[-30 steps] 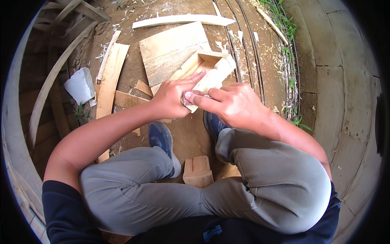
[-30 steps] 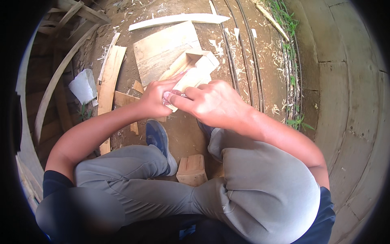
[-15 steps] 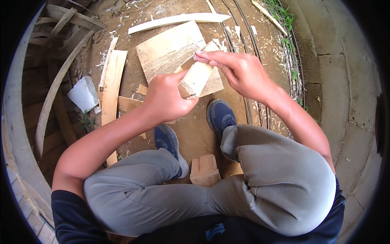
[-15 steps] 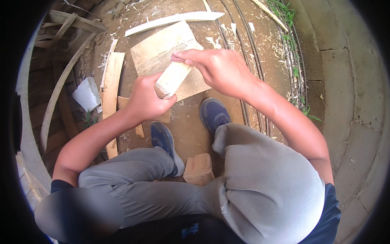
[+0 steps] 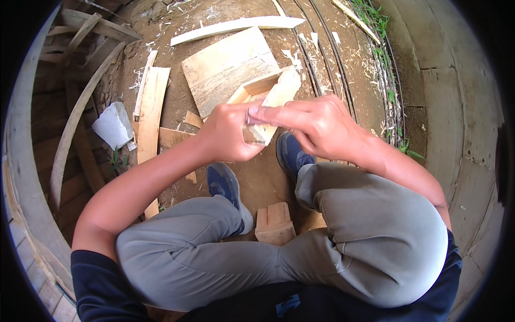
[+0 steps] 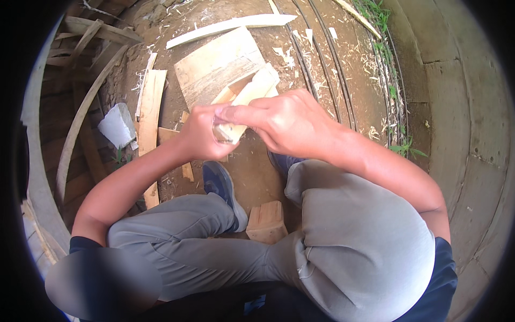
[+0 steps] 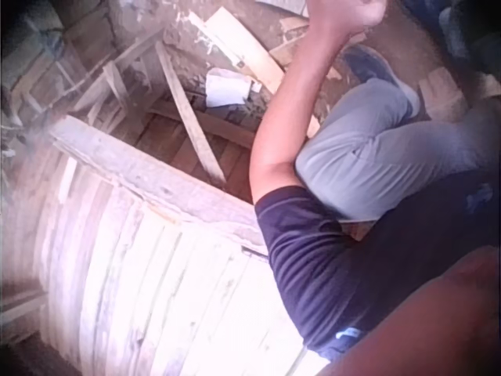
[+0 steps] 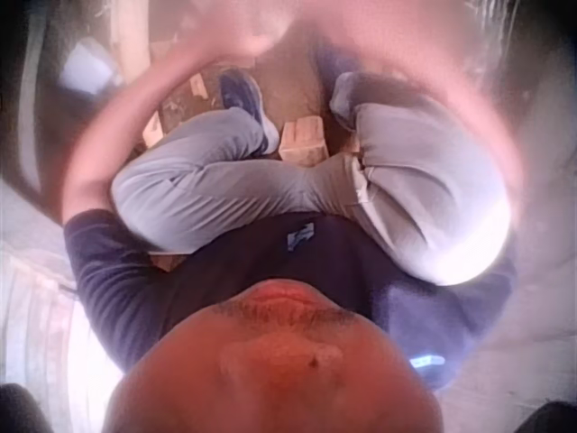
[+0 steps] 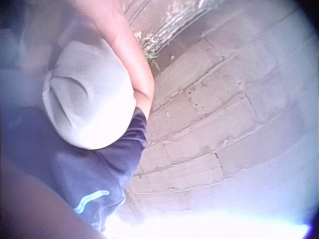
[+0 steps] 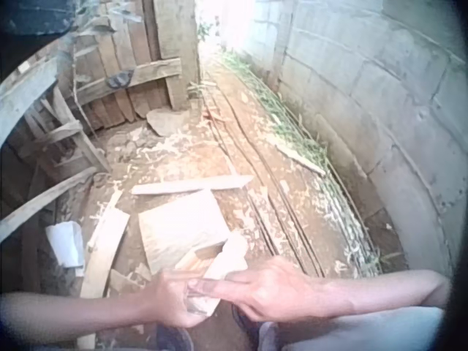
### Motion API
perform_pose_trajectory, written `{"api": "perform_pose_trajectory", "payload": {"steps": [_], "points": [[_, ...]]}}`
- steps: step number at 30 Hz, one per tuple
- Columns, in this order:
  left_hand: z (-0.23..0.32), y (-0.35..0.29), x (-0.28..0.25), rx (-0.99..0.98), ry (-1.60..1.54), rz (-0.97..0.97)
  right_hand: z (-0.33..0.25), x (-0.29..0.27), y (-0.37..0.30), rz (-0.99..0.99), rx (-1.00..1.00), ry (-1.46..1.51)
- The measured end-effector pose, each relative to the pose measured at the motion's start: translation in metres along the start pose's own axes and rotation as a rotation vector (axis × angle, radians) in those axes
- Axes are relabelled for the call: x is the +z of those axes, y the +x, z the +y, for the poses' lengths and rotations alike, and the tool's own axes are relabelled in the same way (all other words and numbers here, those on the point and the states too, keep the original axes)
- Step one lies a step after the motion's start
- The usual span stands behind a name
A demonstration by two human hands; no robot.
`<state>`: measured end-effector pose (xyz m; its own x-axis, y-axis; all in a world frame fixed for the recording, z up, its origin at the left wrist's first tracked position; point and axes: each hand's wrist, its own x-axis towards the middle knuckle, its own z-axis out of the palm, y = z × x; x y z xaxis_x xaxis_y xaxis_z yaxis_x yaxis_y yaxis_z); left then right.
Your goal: The person assembles a small wooden frame by hand, fitting pieces together and smoothing the edges with sandpaper. The person repeatedly adjusts the frame and sands the corners to ensure a smooth finish.
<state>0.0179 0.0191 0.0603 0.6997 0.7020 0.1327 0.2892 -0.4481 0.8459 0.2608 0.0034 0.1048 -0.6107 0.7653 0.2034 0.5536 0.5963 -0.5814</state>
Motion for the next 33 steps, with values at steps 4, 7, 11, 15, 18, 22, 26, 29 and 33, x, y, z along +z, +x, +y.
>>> {"api": "perform_pose_trajectory", "payload": {"steps": [4,7,11,15,18,22,26,29,33], "points": [[0.004,0.008,0.0,0.046,0.084,-0.03,0.036,0.011,-0.003,0.186,0.003,0.007],[0.002,0.005,-0.003,-0.054,0.069,-0.085,0.003,0.006,-0.004,0.114,0.011,0.035],[-0.004,-0.001,0.004,0.097,0.11,-0.042,0.025,0.006,-0.011,0.077,-0.014,-0.006],[0.002,0.009,-0.004,-0.036,0.073,-0.062,0.016,0.012,-0.002,0.202,0.02,-0.049],[0.007,0.003,-0.001,0.017,0.037,0.007,-0.01,-0.001,-0.003,-0.007,-0.047,-0.056],[-0.003,0.008,-0.002,0.052,0.043,0.056,0.073,0.017,-0.006,0.245,0.102,-0.239],[-0.002,0.005,-0.01,-0.011,0.044,0.045,0.023,0.024,0.0,0.175,0.038,-0.073],[-0.002,0.003,-0.008,0.026,0.04,0.048,0.04,0.01,-0.001,0.086,0.107,-0.113],[-0.005,0.008,-0.007,0.059,0.06,0.049,0.059,0.022,0.005,0.201,0.141,-0.135]]}}
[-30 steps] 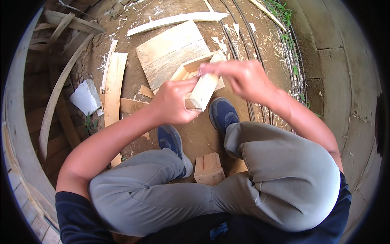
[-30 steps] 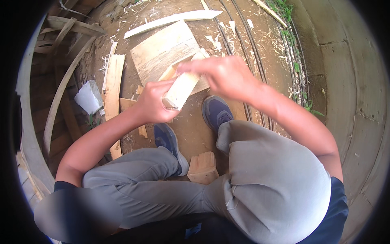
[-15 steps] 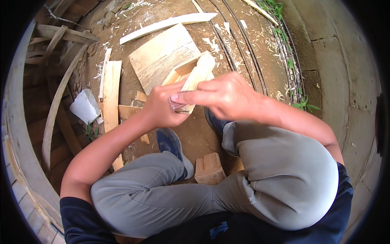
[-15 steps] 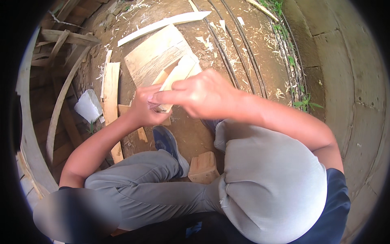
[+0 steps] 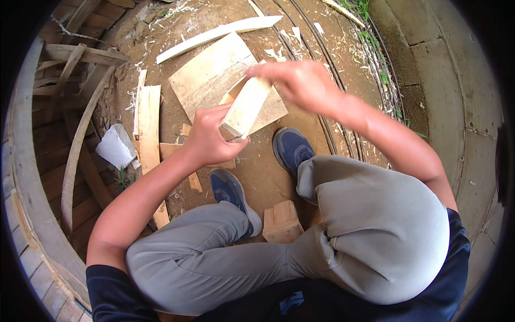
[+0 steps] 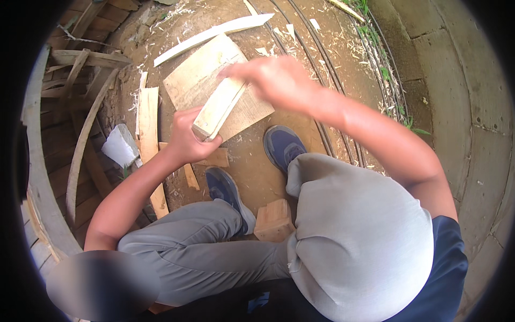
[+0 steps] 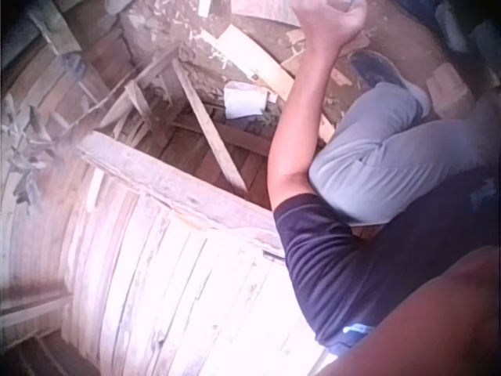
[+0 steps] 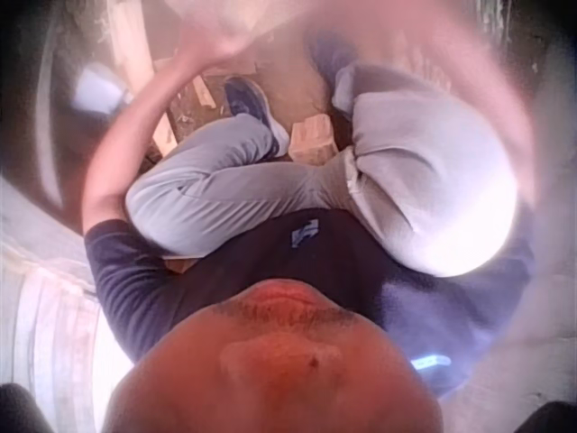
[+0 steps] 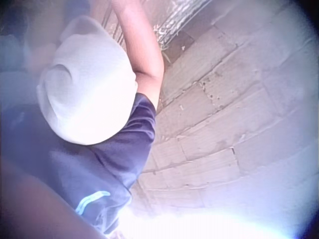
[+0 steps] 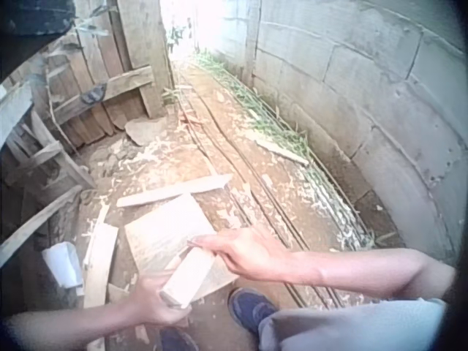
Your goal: The person assembles a small wooden frame by hand, fitting pieces together and smoothing the edges with sandpaper. The person repeatedly adjusts the frame and sands the corners to ensure a smooth finish.
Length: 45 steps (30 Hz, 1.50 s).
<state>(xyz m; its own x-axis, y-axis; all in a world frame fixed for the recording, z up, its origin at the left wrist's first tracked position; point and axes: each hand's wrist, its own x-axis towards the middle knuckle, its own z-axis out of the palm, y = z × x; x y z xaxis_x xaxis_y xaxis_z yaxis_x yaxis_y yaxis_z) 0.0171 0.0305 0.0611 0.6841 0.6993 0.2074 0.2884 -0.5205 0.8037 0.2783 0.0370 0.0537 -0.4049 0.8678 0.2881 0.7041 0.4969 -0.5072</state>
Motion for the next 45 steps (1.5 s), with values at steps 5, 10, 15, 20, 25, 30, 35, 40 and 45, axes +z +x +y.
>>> {"api": "perform_pose_trajectory", "payload": {"steps": [5,10,15,20,25,30,35,40,45], "points": [[-0.001,-0.005,0.002,0.07,0.003,0.008,-0.006,0.001,-0.01,0.001,-0.059,0.087],[-0.005,-0.005,-0.015,-0.163,0.022,-0.106,-0.028,0.008,-0.006,0.036,0.026,0.089],[-0.006,-0.005,-0.011,-0.146,-0.015,-0.049,0.007,0.008,-0.003,0.047,0.09,0.017],[-0.004,-0.009,-0.014,-0.143,-0.064,0.005,-0.039,0.006,-0.001,0.016,0.003,0.112],[-0.004,0.008,-0.009,-0.216,-0.062,0.07,-0.009,0.009,0.006,0.086,0.108,0.06],[0.001,0.011,-0.016,-0.209,-0.048,-0.02,-0.048,-0.018,0.003,-0.05,-0.003,0.079],[-0.005,0.026,-0.016,-0.28,-0.075,-0.03,-0.032,-0.016,0.01,-0.05,0.053,0.059],[0.003,0.03,-0.013,-0.263,-0.09,0.0,-0.008,-0.003,0.007,0.118,-0.037,0.049],[0.007,0.033,-0.023,-0.288,-0.037,-0.108,-0.056,-0.028,0.016,-0.031,-0.013,0.119]]}}
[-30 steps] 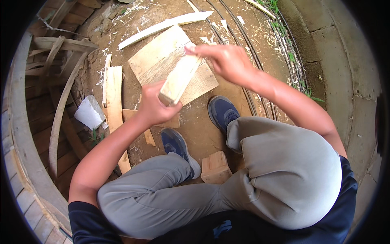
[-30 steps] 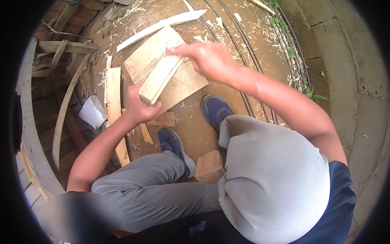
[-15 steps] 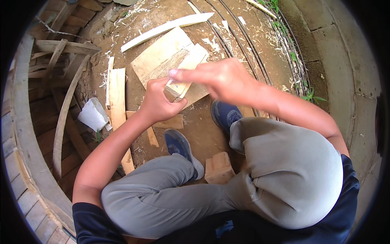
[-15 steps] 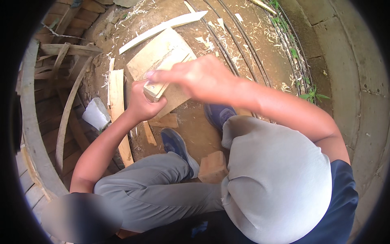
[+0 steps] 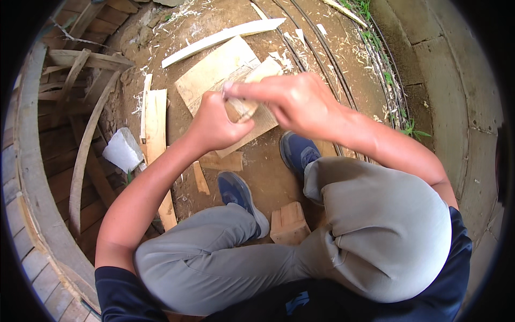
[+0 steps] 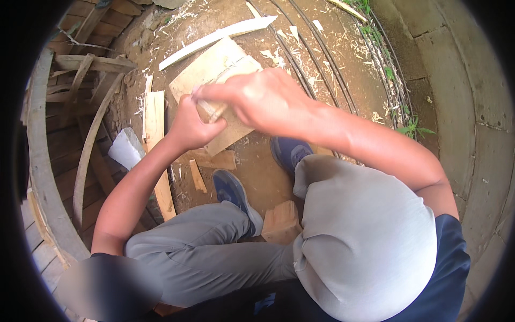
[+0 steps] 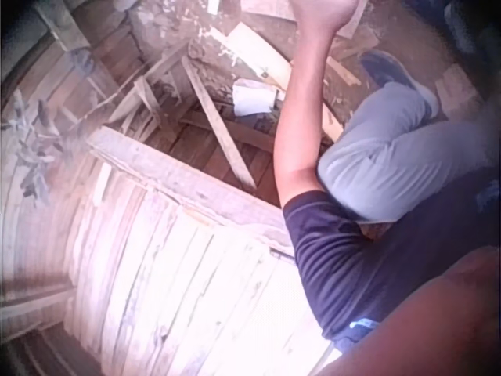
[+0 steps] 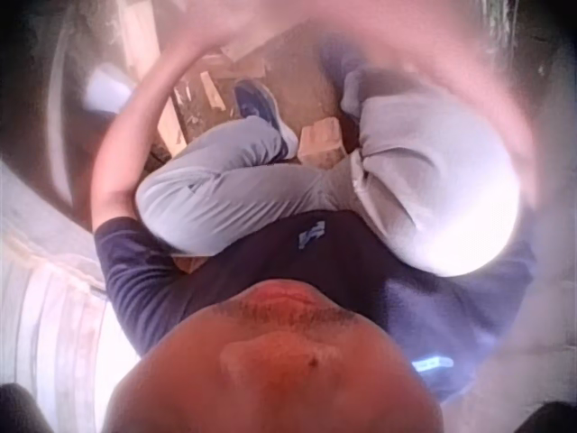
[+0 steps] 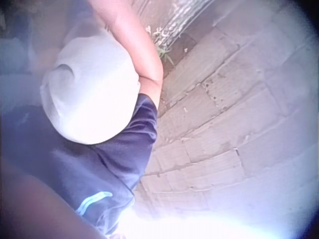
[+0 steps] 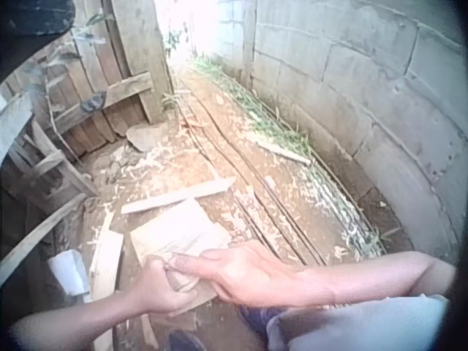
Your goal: The person assembles a small wooden frame by hand, fitting pieces together and smoothing the edges with sandpaper. The person repeatedly adjusts the frame and sands the corners to ensure a smooth finish.
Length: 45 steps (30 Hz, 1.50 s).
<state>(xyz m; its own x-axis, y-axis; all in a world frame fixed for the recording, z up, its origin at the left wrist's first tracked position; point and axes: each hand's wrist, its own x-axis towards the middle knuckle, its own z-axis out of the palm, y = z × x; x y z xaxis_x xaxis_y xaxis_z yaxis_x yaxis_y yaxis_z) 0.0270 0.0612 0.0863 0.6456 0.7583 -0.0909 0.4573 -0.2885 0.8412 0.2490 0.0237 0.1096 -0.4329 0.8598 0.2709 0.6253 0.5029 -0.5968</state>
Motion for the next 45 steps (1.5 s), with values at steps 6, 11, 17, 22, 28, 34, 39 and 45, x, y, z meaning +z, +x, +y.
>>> {"api": "perform_pose_trajectory", "payload": {"steps": [6,11,17,22,28,34,39,45], "points": [[0.022,0.0,-0.006,-0.074,0.042,-0.058,0.057,-0.013,-0.005,-0.103,0.26,-0.243],[0.047,0.011,-0.019,-0.194,0.218,-0.109,0.044,-0.013,-0.002,0.084,0.158,-0.024],[0.027,0.017,-0.012,-0.319,0.303,-0.184,0.011,0.001,-0.002,0.009,0.131,0.113],[0.018,0.013,-0.004,-0.323,0.351,-0.16,0.017,0.03,-0.02,0.088,0.247,0.382],[-0.003,-0.009,-0.024,-0.099,0.309,-0.168,0.016,0.027,-0.02,0.081,0.339,0.394],[-0.013,-0.01,-0.024,-0.106,0.219,-0.187,0.022,0.019,-0.01,0.015,0.461,0.487],[-0.002,-0.006,-0.022,-0.186,0.243,-0.233,0.021,0.016,-0.02,0.057,0.16,0.309],[-0.001,-0.009,-0.012,-0.198,0.194,-0.165,0.024,0.004,-0.016,0.002,0.042,-0.333]]}}
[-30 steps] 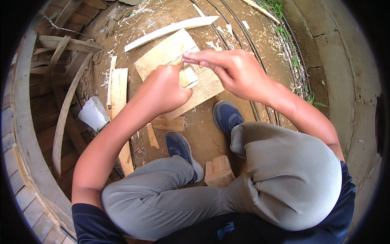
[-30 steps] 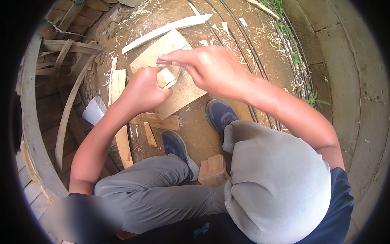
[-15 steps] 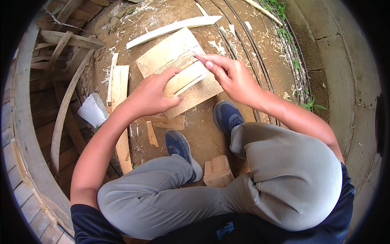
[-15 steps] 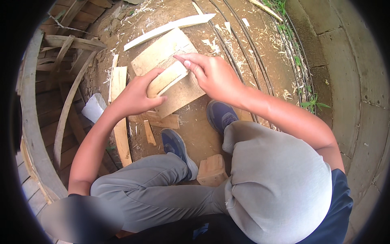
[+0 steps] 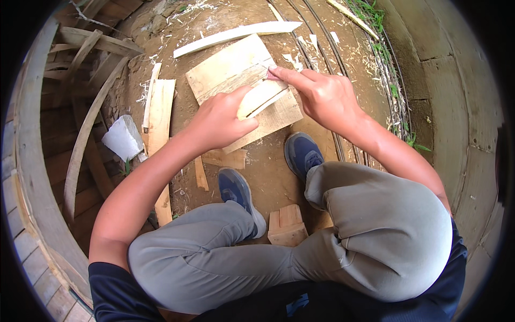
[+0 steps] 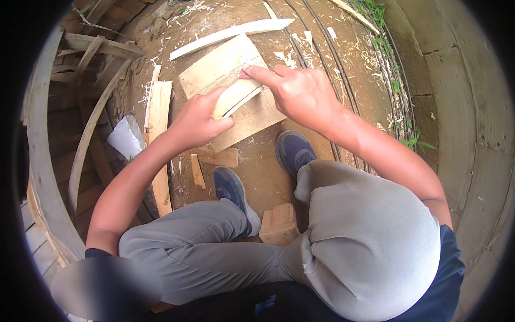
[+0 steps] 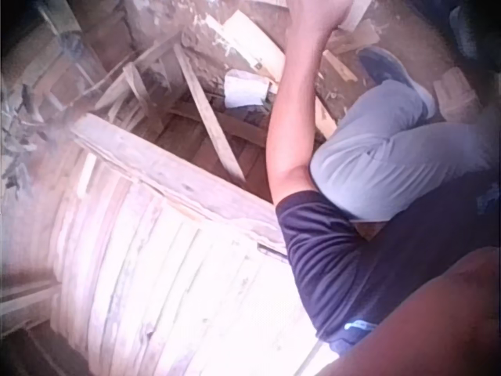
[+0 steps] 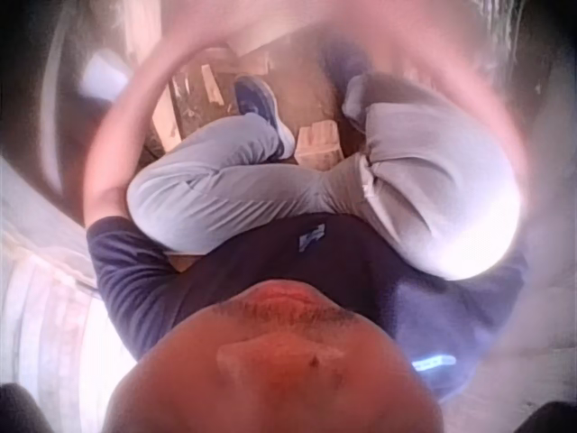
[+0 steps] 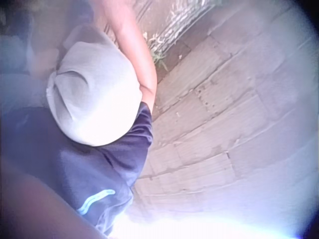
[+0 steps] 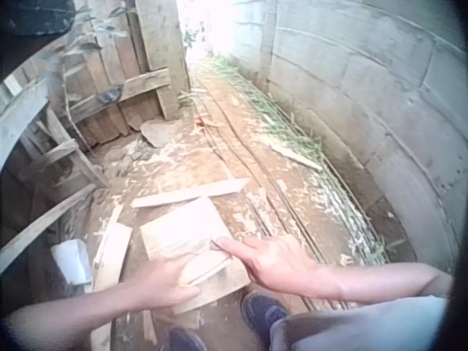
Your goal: The person assembles a small wooden frame by hand, fitting pieces together and smoothing the edges with sandpaper. The person repeatedly adjusts the frame and sands the corners to ensure a smooth finish.
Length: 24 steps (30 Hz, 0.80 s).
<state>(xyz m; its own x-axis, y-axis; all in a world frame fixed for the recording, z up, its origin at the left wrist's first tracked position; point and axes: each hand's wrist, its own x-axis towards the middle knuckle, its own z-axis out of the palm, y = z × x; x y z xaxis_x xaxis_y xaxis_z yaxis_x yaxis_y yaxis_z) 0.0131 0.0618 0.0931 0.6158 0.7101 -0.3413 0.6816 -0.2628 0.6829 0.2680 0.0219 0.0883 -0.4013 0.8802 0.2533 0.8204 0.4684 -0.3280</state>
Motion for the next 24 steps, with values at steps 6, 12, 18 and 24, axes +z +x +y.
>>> {"api": "perform_pose_trajectory", "payload": {"steps": [6,12,18,24], "points": [[0.009,-0.001,0.012,-0.088,-0.022,0.04,-0.014,0.007,0.003,-0.01,-0.012,-0.075],[0.01,-0.006,0.016,-0.088,-0.029,0.08,-0.019,0.001,0.003,-0.07,-0.196,-0.115],[0.007,-0.008,0.025,-0.088,0.034,0.114,-0.027,-0.003,0.001,-0.078,-0.135,-0.122],[0.01,-0.007,0.022,-0.088,-0.019,0.085,0.004,-0.015,0.006,-0.106,0.086,-0.015]]}}
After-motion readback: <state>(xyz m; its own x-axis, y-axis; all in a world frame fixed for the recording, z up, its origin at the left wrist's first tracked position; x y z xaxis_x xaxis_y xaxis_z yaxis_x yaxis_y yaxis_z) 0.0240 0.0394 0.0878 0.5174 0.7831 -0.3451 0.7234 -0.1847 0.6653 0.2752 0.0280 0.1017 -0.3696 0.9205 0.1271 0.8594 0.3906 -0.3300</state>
